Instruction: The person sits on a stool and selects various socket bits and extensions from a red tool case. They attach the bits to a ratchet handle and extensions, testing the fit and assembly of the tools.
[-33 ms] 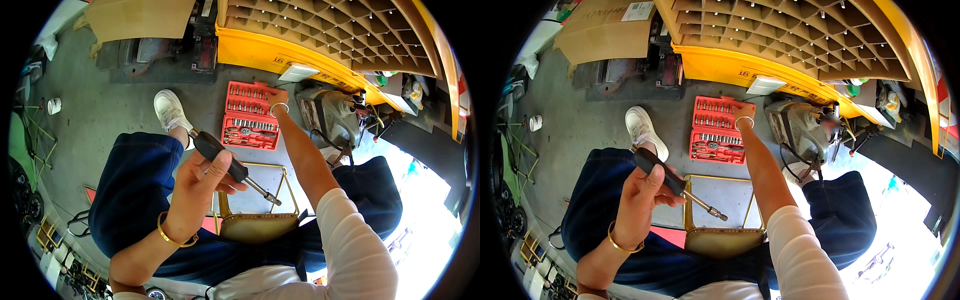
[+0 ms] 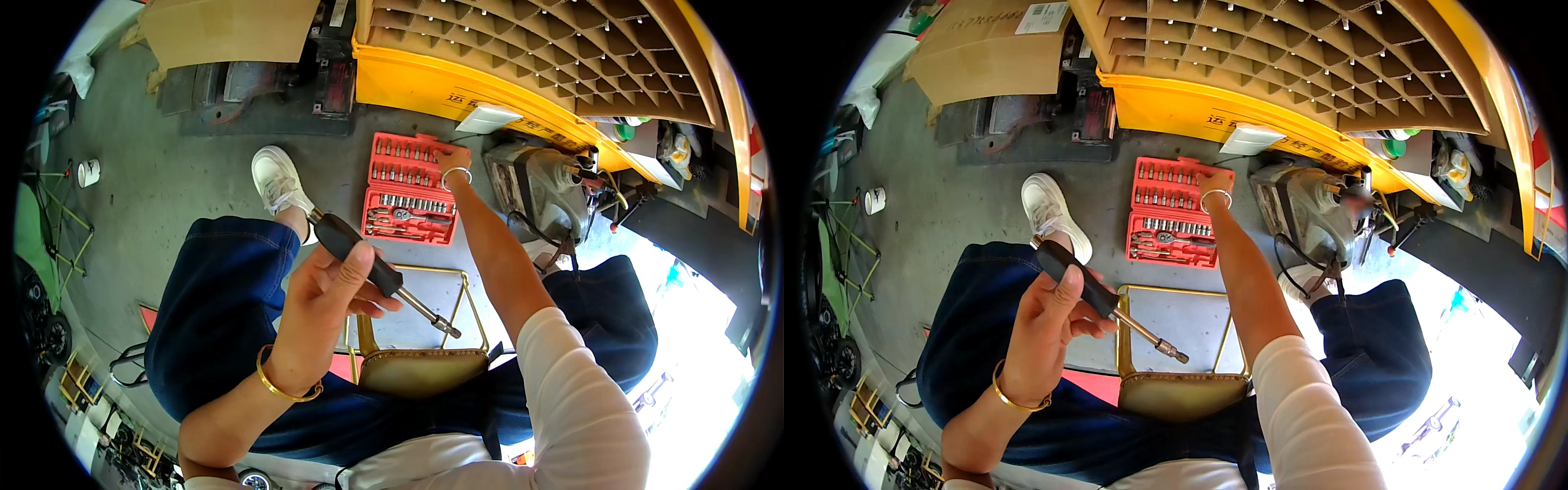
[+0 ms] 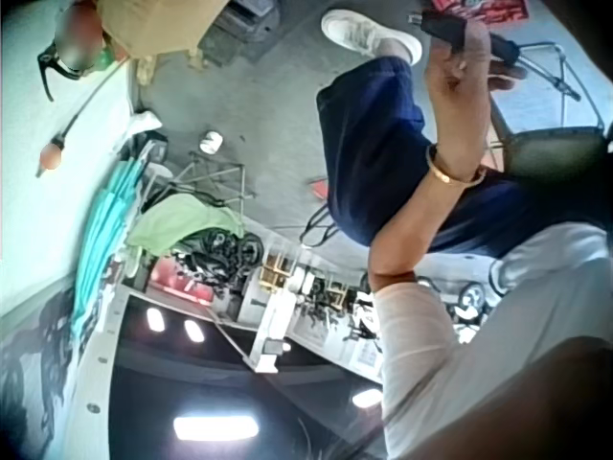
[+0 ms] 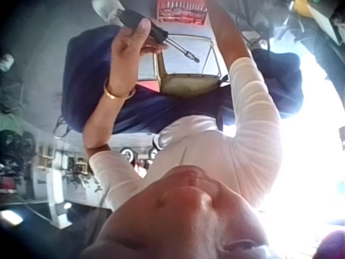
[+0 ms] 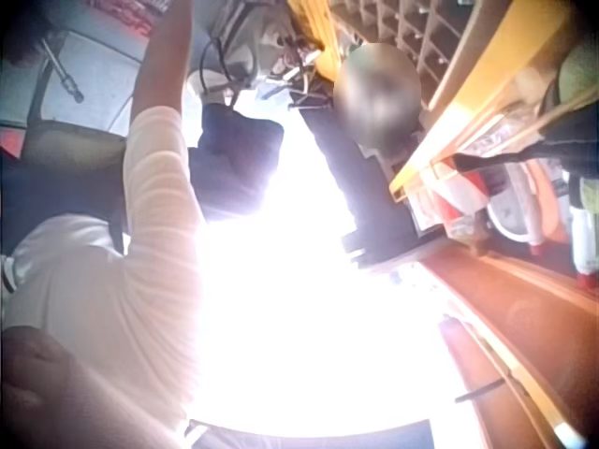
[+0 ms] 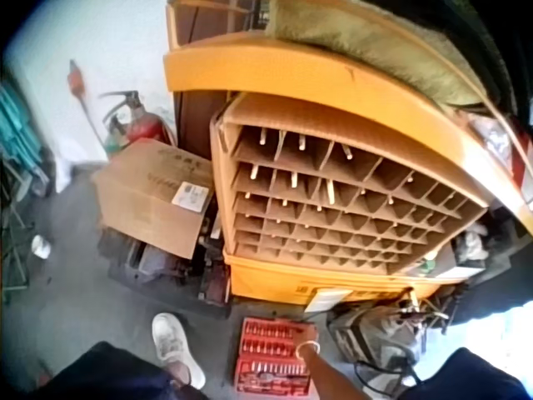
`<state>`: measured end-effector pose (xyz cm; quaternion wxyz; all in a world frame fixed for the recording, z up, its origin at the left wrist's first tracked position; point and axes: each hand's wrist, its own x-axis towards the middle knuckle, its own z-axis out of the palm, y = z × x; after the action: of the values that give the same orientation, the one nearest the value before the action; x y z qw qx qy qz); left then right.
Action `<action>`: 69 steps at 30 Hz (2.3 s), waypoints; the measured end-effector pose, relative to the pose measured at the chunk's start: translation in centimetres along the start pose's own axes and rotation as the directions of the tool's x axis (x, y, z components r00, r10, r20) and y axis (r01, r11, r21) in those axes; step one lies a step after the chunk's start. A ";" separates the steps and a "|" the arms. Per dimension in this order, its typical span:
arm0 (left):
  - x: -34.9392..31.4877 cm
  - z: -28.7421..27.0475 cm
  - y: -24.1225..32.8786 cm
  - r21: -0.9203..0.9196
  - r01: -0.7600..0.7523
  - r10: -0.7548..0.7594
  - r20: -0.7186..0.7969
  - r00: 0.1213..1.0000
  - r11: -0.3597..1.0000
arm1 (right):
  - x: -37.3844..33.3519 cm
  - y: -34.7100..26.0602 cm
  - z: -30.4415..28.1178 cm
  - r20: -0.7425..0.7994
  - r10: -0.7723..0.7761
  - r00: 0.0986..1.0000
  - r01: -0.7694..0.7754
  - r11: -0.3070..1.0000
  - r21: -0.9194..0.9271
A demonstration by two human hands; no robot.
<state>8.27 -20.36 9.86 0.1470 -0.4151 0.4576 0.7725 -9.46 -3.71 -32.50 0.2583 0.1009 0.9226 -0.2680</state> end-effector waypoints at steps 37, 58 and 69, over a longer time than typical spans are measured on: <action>0.4 0.7 -2.2 -0.045 0.043 -0.043 0.000 0.999 0.998 | -2.3 0.5 0.1 -0.257 -0.397 0.881 0.424 0.904 0.060; 0.2 2.9 -2.4 0.066 -0.029 0.025 0.075 0.997 0.997 | -1.4 1.6 -2.4 -0.214 -0.120 0.969 0.233 0.725 0.648; -2.4 6.2 0.1 0.082 -0.198 0.184 0.145 0.972 0.977 | -12.3 -3.1 -15.5 0.451 -0.225 0.864 -0.398 0.244 0.884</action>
<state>6.56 -14.90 13.20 0.1227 -0.3079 0.5210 0.7866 -6.63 1.58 -13.38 0.3813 0.2185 0.4530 -0.7756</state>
